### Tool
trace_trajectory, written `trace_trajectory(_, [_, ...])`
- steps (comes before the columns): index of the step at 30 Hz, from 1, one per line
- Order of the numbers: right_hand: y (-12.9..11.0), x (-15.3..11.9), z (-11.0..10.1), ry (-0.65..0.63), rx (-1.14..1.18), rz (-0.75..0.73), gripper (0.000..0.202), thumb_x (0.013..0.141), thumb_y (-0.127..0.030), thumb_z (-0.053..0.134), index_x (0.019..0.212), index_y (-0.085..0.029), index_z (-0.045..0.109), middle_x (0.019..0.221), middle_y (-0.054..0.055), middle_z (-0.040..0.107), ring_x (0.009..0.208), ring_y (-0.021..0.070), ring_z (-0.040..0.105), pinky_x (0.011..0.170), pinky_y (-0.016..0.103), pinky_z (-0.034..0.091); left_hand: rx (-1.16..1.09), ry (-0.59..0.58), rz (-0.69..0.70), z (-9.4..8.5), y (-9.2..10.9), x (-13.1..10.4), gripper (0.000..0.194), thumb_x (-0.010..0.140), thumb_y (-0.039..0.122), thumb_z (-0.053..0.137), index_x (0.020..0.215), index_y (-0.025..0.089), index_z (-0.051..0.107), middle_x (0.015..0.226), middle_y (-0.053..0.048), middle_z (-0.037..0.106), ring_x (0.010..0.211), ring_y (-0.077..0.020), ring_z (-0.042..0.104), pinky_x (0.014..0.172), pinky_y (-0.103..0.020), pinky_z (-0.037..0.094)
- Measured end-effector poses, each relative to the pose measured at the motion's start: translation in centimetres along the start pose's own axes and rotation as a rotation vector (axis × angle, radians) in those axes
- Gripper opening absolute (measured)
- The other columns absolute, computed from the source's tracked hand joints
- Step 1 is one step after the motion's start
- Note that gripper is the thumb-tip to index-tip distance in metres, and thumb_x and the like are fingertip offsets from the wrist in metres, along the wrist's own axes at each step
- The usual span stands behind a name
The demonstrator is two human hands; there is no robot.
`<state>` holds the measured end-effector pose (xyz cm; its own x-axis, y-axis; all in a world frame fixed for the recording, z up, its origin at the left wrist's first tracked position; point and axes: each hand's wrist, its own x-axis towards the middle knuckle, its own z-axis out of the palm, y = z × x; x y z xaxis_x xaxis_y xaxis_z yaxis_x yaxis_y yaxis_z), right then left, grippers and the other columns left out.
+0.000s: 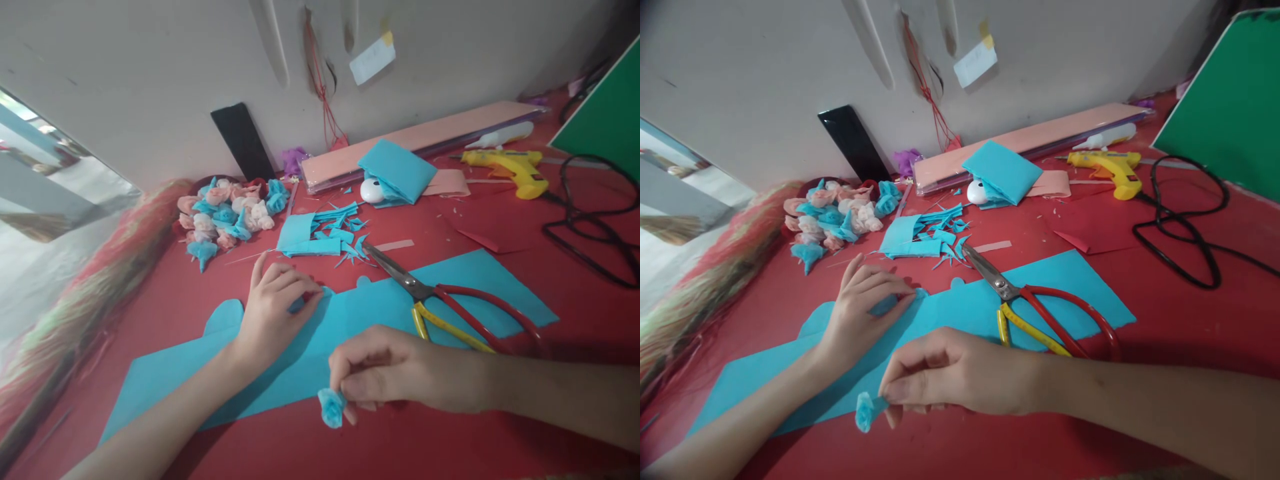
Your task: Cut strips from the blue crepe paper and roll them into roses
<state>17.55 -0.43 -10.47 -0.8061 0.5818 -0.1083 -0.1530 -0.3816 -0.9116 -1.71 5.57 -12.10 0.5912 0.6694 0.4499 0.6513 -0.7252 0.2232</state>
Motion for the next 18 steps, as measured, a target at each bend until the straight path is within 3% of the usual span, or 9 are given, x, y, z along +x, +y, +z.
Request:
trace_trajectory(10, [0.17,-0.22,0.01,-0.002,-0.026,0.000,0.043,0.083,-0.055,0.058,0.076,-0.012,0.060,0.065,-0.003,0.046,0.061,0.0077,0.039,0.054,0.022,0.029,-0.062,0.001,-0.024,0.47,-0.02,-0.33,0.006,0.082,0.013,0.059,0.083,0.019,0.060,0.075,0.002,0.067,0.077,-0.0167,0.060,0.110,-0.054,0.024])
trace_trajectory(18, [0.33,-0.15,-0.05,-0.011,-0.037,-0.011,0.039,0.086,-0.051,0.057,0.076,-0.013,0.060,0.067,-0.002,0.049,0.062,0.0075,0.040,0.053,0.021,0.029,-0.149,-0.027,-0.096,0.34,-0.11,0.28,0.007,0.079,0.016,0.066,0.083,0.022,0.067,0.075,0.002,0.070,0.073,-0.0165,0.060,0.106,-0.052,0.032])
